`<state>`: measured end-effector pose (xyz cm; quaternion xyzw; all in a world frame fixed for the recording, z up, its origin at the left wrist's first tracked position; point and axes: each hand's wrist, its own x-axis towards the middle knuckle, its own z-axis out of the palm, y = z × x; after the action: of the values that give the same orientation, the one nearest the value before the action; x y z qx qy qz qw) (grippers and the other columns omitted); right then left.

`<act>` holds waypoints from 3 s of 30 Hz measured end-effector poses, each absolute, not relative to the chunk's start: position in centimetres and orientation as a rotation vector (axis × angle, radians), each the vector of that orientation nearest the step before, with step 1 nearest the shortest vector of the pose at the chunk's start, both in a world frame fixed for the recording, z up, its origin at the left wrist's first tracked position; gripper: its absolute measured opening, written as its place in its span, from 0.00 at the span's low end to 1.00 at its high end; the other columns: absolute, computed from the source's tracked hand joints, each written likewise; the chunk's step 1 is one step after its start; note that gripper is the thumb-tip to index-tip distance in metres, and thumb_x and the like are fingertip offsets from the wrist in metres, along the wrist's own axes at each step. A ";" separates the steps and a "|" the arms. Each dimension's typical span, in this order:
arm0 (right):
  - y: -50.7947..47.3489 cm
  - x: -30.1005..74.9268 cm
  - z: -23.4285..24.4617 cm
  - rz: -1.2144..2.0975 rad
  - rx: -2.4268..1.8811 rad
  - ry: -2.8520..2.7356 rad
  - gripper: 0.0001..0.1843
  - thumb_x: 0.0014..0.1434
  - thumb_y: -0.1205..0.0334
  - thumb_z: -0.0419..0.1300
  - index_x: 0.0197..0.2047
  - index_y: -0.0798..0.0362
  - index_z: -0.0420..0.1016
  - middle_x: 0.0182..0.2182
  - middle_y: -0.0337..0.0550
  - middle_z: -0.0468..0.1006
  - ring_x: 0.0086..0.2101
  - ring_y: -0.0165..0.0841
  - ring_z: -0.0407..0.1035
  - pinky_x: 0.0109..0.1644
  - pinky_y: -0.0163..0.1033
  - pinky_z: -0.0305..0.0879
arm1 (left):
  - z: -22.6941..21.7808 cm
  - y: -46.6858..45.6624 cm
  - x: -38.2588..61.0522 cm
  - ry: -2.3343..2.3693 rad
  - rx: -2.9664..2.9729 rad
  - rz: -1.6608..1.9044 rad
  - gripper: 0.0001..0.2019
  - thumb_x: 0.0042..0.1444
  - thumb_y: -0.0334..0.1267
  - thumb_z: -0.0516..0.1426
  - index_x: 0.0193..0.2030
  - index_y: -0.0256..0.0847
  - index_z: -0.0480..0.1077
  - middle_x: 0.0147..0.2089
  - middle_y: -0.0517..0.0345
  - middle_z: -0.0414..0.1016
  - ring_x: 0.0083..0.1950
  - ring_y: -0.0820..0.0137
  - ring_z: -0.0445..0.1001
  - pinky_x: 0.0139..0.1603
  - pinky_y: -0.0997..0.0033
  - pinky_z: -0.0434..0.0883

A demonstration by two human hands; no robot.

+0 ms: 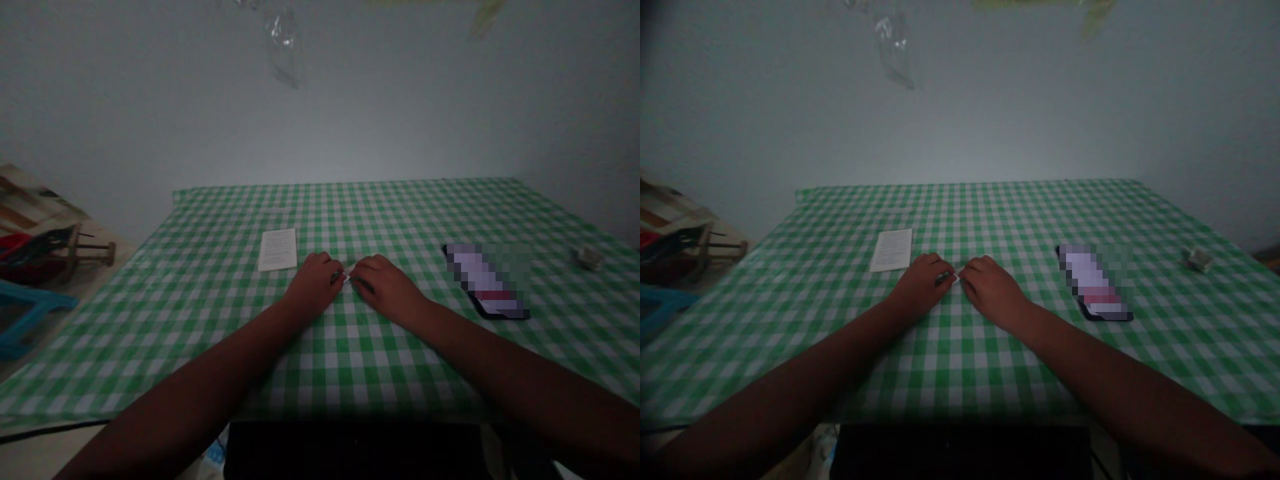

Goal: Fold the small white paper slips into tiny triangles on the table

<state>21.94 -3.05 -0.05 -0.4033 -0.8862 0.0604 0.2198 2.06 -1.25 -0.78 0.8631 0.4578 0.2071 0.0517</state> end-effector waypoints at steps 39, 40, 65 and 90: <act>-2.6 23.2 0.3 -0.005 -1.353 -2.491 0.19 0.67 0.64 0.51 0.56 0.50 0.78 0.55 0.52 0.75 0.53 0.46 0.63 0.54 0.52 0.63 | 0.5 -0.9 0.6 1.241 2.608 0.412 0.13 0.66 0.35 0.53 0.51 0.49 0.78 0.52 0.54 0.76 0.54 0.59 0.69 0.50 0.57 0.64; -2.8 23.1 0.4 0.015 -1.313 -2.535 0.19 0.67 0.64 0.51 0.56 0.50 0.78 0.55 0.51 0.75 0.53 0.46 0.63 0.54 0.52 0.63 | 0.5 -1.1 0.7 1.270 2.656 0.399 0.13 0.66 0.35 0.53 0.51 0.49 0.78 0.52 0.54 0.76 0.54 0.58 0.68 0.50 0.56 0.63; -6.3 21.7 2.9 -0.141 -1.517 -2.663 0.19 0.67 0.63 0.52 0.57 0.47 0.77 0.58 0.43 0.77 0.47 0.51 0.68 0.48 0.62 0.59 | 2.7 -4.5 1.5 1.166 2.825 0.102 0.19 0.58 0.36 0.54 0.53 0.28 0.72 0.51 0.39 0.72 0.52 0.54 0.72 0.57 0.54 0.70; -5.0 23.1 3.2 -0.104 -1.604 -2.707 0.21 0.65 0.63 0.57 0.59 0.38 0.76 0.54 0.48 0.77 0.57 0.56 0.61 0.49 0.61 0.60 | 2.8 -3.7 0.5 1.158 2.768 0.081 0.19 0.59 0.32 0.52 0.56 0.31 0.73 0.60 0.44 0.73 0.59 0.58 0.73 0.64 0.56 0.68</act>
<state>23.05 -4.99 3.19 -0.5095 -0.8598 -0.0331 -0.0036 0.47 -3.67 2.83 0.9200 0.3848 0.0271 0.0697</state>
